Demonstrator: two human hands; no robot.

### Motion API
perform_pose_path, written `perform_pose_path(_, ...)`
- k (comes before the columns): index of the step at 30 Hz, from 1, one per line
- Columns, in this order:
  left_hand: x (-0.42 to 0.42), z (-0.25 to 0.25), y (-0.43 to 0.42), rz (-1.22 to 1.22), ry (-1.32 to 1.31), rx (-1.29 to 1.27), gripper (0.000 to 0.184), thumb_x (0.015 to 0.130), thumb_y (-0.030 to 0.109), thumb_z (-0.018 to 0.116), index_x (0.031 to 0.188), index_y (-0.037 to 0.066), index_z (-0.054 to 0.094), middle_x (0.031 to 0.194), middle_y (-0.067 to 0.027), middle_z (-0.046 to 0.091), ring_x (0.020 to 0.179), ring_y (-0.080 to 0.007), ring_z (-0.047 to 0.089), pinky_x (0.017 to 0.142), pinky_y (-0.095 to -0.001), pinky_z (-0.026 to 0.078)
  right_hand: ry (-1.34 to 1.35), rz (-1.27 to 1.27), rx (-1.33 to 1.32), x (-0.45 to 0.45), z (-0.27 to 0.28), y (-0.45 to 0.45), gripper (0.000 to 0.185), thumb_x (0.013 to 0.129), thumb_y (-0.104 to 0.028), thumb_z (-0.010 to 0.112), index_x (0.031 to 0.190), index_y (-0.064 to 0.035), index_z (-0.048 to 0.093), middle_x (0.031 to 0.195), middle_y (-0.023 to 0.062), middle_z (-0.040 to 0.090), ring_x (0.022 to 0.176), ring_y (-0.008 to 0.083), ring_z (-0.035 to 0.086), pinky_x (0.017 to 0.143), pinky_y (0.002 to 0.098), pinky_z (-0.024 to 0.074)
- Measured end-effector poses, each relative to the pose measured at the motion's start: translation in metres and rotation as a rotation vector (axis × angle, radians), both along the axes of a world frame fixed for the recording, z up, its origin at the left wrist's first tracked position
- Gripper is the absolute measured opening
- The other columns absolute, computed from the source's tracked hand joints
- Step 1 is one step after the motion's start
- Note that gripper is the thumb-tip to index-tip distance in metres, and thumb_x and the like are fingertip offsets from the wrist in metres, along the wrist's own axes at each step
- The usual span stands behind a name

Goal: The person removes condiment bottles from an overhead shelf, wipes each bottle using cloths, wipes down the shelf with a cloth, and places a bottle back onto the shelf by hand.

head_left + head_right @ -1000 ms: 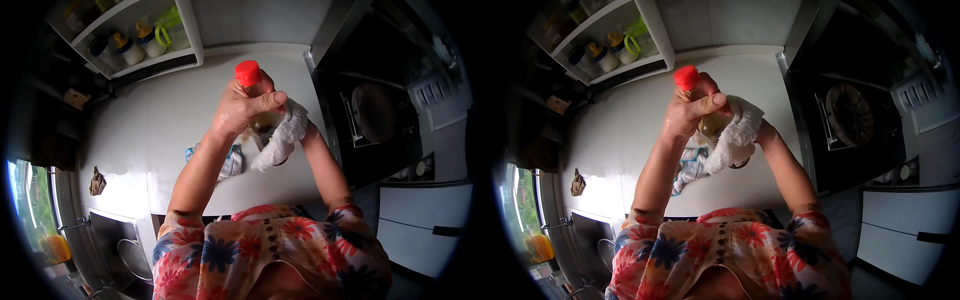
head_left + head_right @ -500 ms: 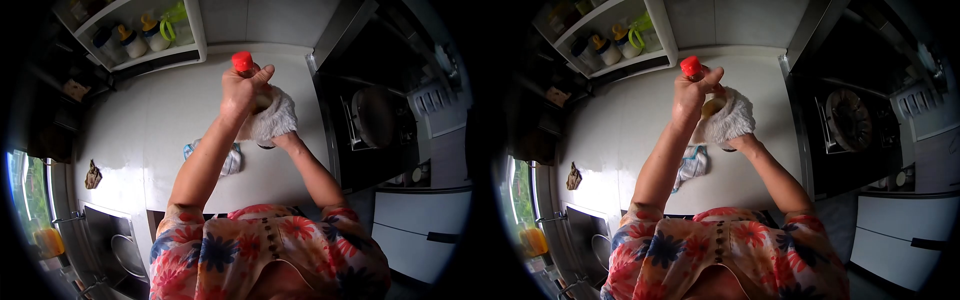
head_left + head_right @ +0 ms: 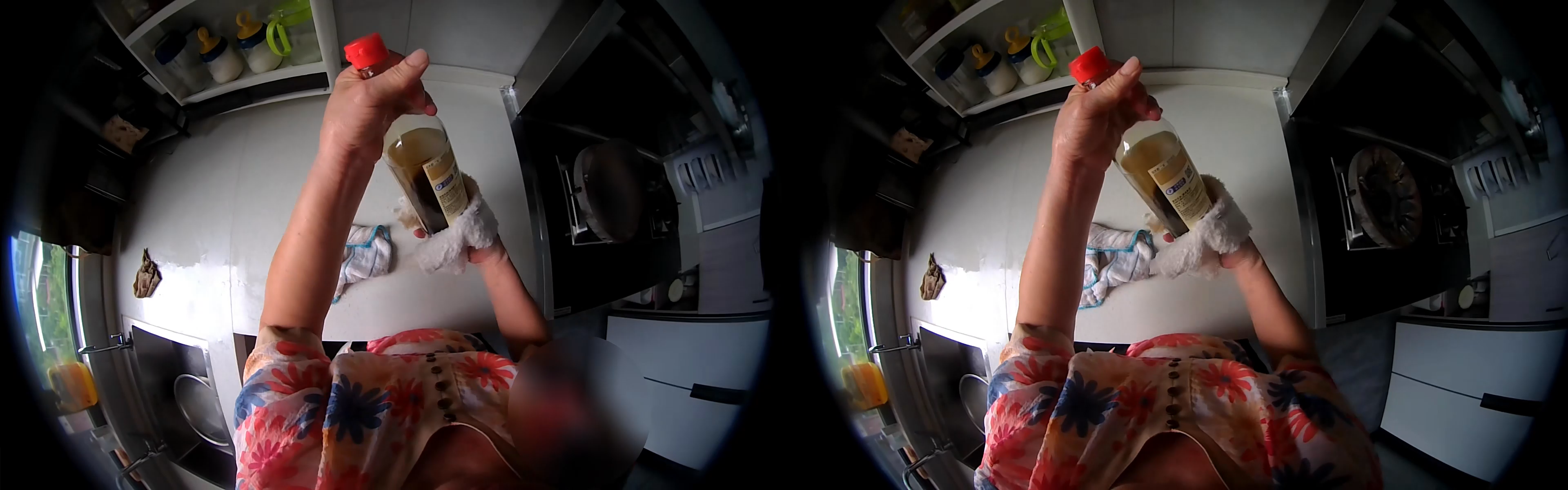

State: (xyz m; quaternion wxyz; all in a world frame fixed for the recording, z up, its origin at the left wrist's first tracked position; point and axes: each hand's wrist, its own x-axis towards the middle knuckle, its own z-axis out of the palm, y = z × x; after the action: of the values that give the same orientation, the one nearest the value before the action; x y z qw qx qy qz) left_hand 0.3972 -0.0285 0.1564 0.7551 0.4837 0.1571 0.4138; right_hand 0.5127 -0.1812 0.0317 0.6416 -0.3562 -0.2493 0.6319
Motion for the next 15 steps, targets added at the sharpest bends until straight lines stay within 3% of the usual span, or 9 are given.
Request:
perform_pose_path(3,0.004,0.009,-0.006,-0.047,-0.089,0.102,0.026,0.080,0.024,0.071,0.074,0.005,0.054,0.061,-0.0078,0.057,0.058,-0.0239,0.060,0.062,-0.0344,0.049,0.131,-0.138,0.013,-0.003,-0.003,-0.006,0.070,0.081,-0.045,0.064,0.129,-0.0057,0.031,0.119,0.0156,0.051,0.092,0.0312,0.063,0.066,0.0427,0.0603)
perform_pose_path(4,0.006,0.011,-0.011,-0.060,-0.076,0.130,0.027,0.080,0.024,0.072,0.073,0.005,0.053,0.061,-0.0078,0.057,0.059,-0.0218,0.060,0.063,-0.0336,0.049,-0.082,-0.260,0.060,-0.007,-0.015,-0.007,0.062,0.087,-0.048,0.051,0.128,-0.0053,0.036,0.114,0.0149,0.054,0.087,0.0305,0.063,0.063,0.0413,0.0604)
perform_pose_path(7,0.009,0.008,-0.025,-0.119,0.014,0.309,0.026,0.079,0.024,0.072,0.074,0.005,0.054,0.063,-0.0073,0.058,0.060,-0.0192,0.060,0.064,-0.0326,0.049,0.464,0.060,0.255,-0.003,-0.017,0.007,0.058,0.089,-0.050,0.046,0.125,-0.0046,0.041,0.107,0.0159,0.058,0.080,0.0305,0.064,0.061,0.0420,0.0605)
perform_pose_path(8,0.008,0.005,-0.026,-0.154,0.017,0.318,0.028,0.077,0.025,0.076,0.073,0.005,0.057,0.065,-0.0057,0.062,0.059,-0.0144,0.060,0.063,-0.0272,0.048,0.504,0.020,0.233,-0.006,-0.014,0.006,0.054,0.091,-0.048,0.043,0.120,-0.0031,0.047,0.100,0.0163,0.060,0.071,0.0284,0.064,0.052,0.0375,0.0587)
perform_pose_path(12,0.006,0.009,-0.039,-0.356,-0.030,0.245,0.027,0.073,0.015,0.078,0.069,0.006,0.053,0.064,-0.0042,0.059,0.058,-0.0139,0.061,0.055,-0.0252,0.047,0.244,0.023,0.109,-0.008,-0.007,0.003,0.047,0.092,-0.042,0.045,0.115,-0.0014,0.049,0.094,0.0150,0.061,0.064,0.0233,0.063,0.040,0.0295,0.0509)
perform_pose_path(15,0.008,0.007,-0.039,-0.493,-0.063,0.294,0.028,0.073,0.014,0.078,0.068,0.006,0.052,0.064,-0.0036,0.058,0.057,-0.0139,0.061,0.052,-0.0249,0.047,0.283,0.243,0.120,-0.004,-0.021,0.004,0.044,0.092,-0.041,0.047,0.113,-0.0022,0.048,0.093,0.0127,0.060,0.065,0.0242,0.064,0.043,0.0311,0.0537)
